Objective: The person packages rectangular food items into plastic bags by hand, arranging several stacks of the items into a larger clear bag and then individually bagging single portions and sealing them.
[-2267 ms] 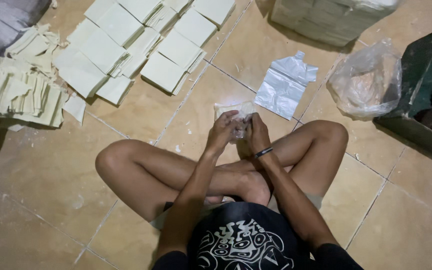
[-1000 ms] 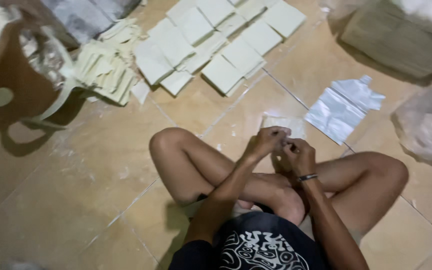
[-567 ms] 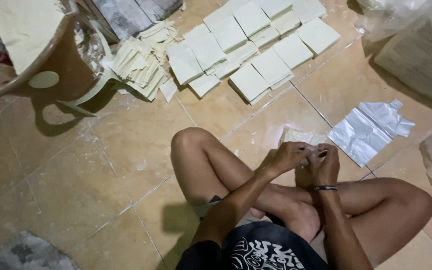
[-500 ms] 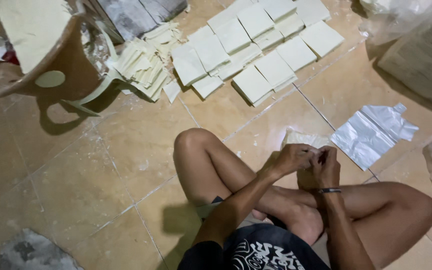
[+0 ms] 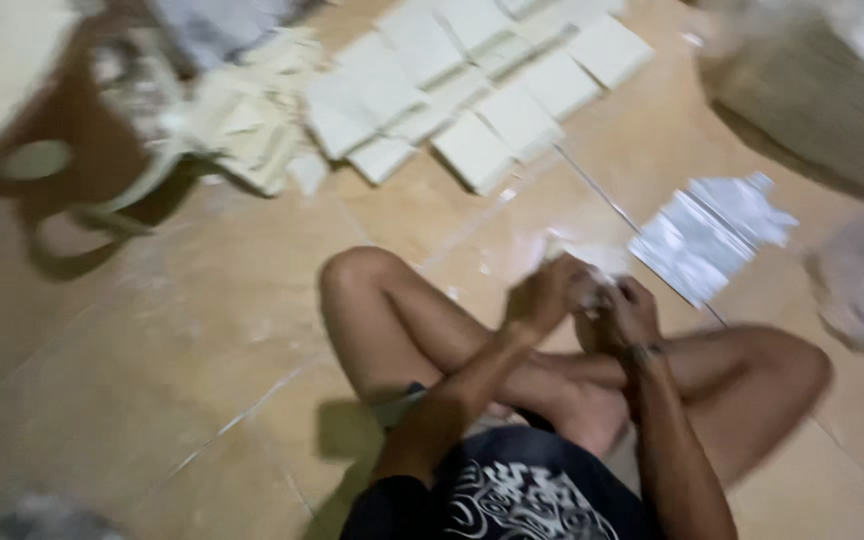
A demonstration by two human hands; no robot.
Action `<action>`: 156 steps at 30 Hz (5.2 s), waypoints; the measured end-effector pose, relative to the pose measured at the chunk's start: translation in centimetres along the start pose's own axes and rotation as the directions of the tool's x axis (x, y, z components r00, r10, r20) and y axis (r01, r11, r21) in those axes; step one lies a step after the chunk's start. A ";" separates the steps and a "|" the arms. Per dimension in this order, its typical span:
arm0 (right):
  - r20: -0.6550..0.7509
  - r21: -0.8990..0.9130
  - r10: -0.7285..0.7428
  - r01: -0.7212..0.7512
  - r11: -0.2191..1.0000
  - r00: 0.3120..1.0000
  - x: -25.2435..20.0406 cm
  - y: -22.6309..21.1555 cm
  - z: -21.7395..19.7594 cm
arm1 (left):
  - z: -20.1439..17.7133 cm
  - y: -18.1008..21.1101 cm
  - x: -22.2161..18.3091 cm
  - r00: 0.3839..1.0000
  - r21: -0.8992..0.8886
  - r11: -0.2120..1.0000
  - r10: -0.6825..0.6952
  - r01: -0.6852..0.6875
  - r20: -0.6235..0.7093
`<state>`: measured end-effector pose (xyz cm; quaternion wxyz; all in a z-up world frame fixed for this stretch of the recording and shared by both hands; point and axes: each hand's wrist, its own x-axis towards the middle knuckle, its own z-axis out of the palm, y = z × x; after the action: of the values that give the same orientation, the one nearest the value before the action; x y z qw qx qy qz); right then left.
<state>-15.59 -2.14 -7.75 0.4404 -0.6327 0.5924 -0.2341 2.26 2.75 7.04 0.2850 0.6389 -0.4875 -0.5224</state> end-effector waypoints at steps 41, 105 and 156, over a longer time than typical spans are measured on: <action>0.153 -0.084 -0.276 0.291 0.953 0.949 -0.9 -8.9 -4.5 | 4.4 -3.1 4.6 0.971 0.074 0.973 -0.223 0.217 0.090; -0.285 -0.058 0.161 -0.185 0.981 0.945 -2.6 1.9 1.5 | 8.7 -4.9 3.5 0.963 0.074 0.992 0.118 -0.103 -0.240; 0.011 -0.364 0.069 -0.060 0.930 0.998 -2.2 0.1 0.1 | 3.2 -2.4 2.3 0.891 0.703 0.653 0.450 -0.280 -0.063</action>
<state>-15.94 0.01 -7.40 0.3302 -0.6862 0.6406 -0.0986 0.00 1.92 3.09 0.1870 0.6419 -0.7258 -0.1616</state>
